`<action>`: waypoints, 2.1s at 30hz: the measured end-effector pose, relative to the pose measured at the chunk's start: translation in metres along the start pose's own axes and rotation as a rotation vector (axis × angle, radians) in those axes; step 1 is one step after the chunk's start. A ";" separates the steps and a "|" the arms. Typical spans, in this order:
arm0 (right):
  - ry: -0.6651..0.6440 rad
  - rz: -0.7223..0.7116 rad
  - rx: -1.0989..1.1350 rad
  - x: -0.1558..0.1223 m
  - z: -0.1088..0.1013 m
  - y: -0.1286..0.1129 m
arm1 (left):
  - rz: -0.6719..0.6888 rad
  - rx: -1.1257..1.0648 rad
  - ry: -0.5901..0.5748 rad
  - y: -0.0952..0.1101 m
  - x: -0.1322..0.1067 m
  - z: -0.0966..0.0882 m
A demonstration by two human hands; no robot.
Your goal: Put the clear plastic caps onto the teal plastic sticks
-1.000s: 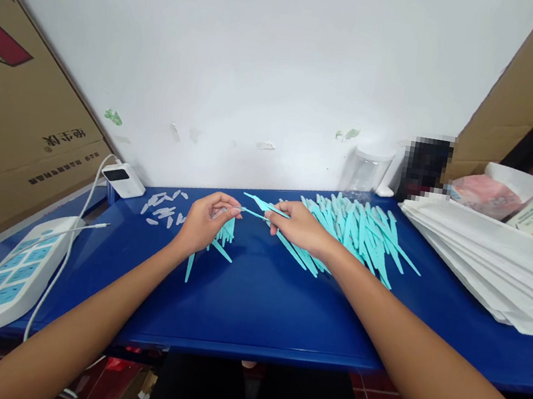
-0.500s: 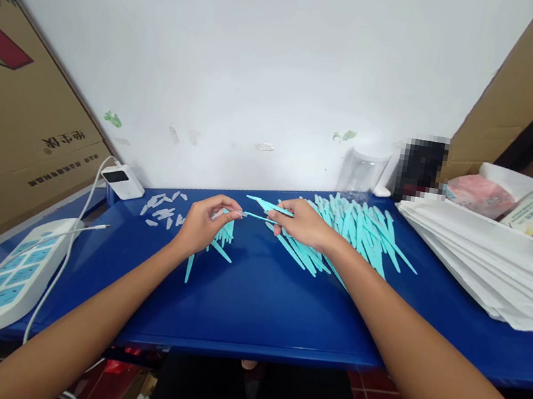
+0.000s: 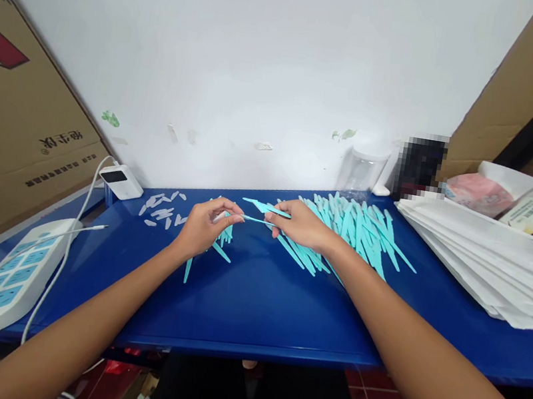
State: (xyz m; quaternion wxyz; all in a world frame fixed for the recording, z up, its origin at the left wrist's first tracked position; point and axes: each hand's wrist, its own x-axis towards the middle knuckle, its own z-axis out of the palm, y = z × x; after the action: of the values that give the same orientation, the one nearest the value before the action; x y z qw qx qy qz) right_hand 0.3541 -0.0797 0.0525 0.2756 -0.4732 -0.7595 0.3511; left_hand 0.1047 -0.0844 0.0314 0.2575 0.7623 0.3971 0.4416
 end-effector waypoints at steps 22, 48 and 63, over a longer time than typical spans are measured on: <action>0.056 0.026 0.160 0.003 0.005 -0.003 | -0.675 -0.804 0.048 -0.002 0.008 -0.007; 0.440 0.020 -0.599 0.013 -0.008 0.027 | -0.736 -0.821 -0.036 0.000 0.009 -0.010; 0.047 -0.012 0.329 0.003 0.001 -0.002 | -0.481 -0.773 -0.224 0.006 0.003 -0.009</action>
State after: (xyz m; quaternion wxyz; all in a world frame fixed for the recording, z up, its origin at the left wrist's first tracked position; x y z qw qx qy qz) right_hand 0.3514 -0.0779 0.0542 0.3692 -0.4250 -0.6880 0.4580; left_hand 0.0997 -0.0846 0.0416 0.6589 0.5397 0.3387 0.3998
